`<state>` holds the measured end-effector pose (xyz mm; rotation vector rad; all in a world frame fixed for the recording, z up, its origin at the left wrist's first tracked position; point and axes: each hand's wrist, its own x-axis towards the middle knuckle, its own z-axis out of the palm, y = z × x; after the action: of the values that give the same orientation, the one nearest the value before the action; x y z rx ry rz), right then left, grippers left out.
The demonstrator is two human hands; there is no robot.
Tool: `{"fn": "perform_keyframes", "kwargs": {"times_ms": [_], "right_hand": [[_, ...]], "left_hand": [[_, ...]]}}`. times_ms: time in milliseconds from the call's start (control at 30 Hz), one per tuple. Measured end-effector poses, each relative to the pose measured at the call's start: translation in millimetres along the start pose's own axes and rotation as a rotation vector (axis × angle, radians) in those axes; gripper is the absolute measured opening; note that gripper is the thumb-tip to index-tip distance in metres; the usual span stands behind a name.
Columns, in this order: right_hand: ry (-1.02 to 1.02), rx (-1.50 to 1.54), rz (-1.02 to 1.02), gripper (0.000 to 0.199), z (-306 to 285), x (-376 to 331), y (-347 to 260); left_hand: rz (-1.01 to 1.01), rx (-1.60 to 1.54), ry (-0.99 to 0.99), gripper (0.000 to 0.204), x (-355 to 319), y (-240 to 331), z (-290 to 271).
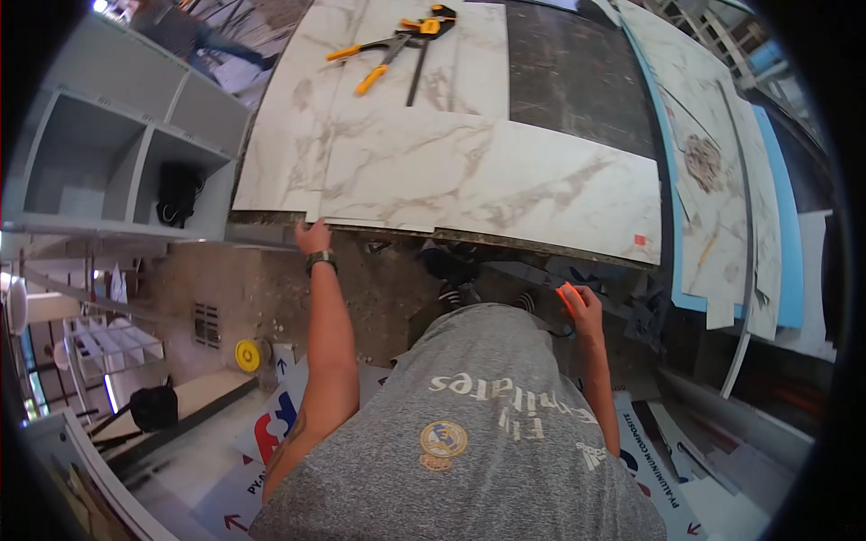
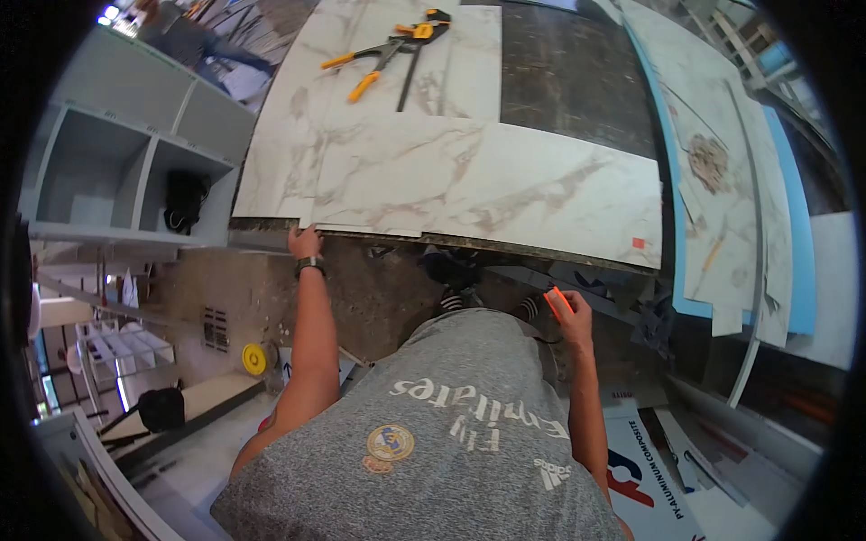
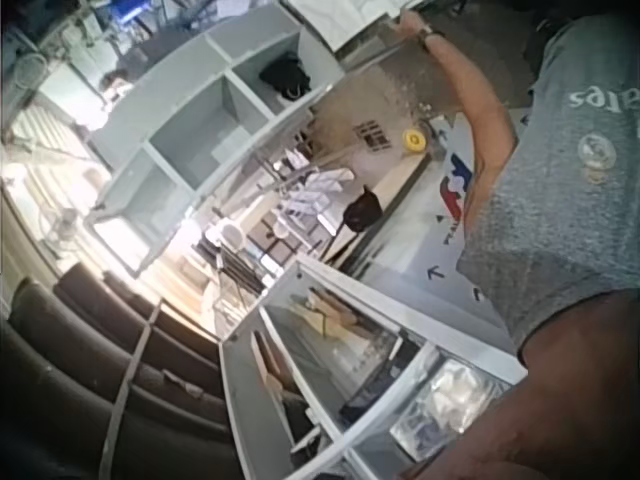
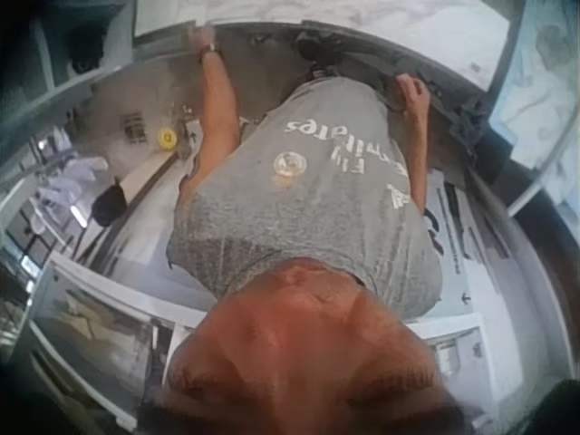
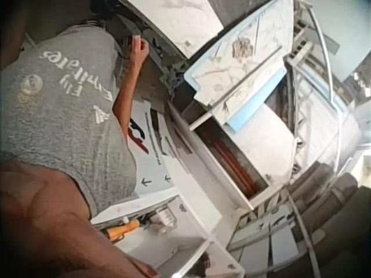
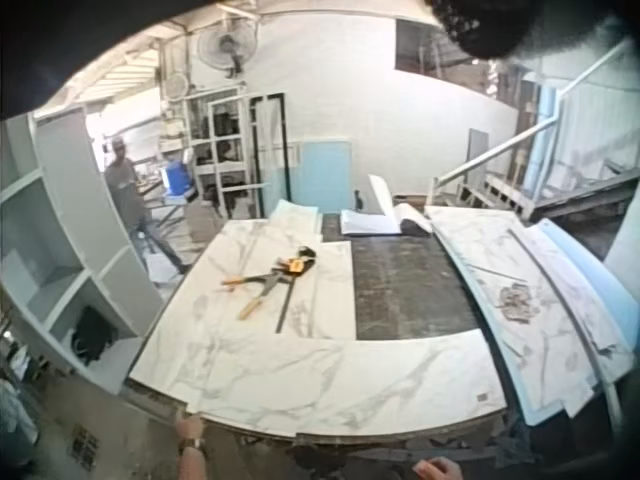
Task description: Measure and mark a composite panel for cutting using a tape measure and pencil.
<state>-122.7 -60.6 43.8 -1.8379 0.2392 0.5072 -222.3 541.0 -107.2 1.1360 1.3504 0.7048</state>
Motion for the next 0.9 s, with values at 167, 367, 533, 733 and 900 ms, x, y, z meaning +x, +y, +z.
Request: {"fn": "perform_keyframes", "kwargs": {"times_ms": [167,367,533,733,900], "right_hand": [[-0.073,-0.039,-0.038,0.029,6.5,12.5,13.0],[-0.172,-0.238,-0.213,0.031,46.7,5.0,-33.5],[-0.387,-0.436,-0.571,0.038,136.7,-0.1,-90.2],[-0.433,-0.47,-0.638,0.04,184.6,5.2,-95.8],[-0.495,-0.548,-0.548,0.042,190.0,18.1,-87.9]], "left_hand": [[0.407,0.437,0.2,0.05,-13.1,-4.0,-7.7],[0.417,0.481,-0.25,0.036,-126.0,7.9,23.1],[-0.375,-0.132,-1.222,0.033,-268.4,29.6,41.9],[-0.344,-0.228,-1.166,0.017,-252.2,20.5,29.5],[-0.243,-0.066,-1.069,0.008,-224.3,32.8,14.8]]}}
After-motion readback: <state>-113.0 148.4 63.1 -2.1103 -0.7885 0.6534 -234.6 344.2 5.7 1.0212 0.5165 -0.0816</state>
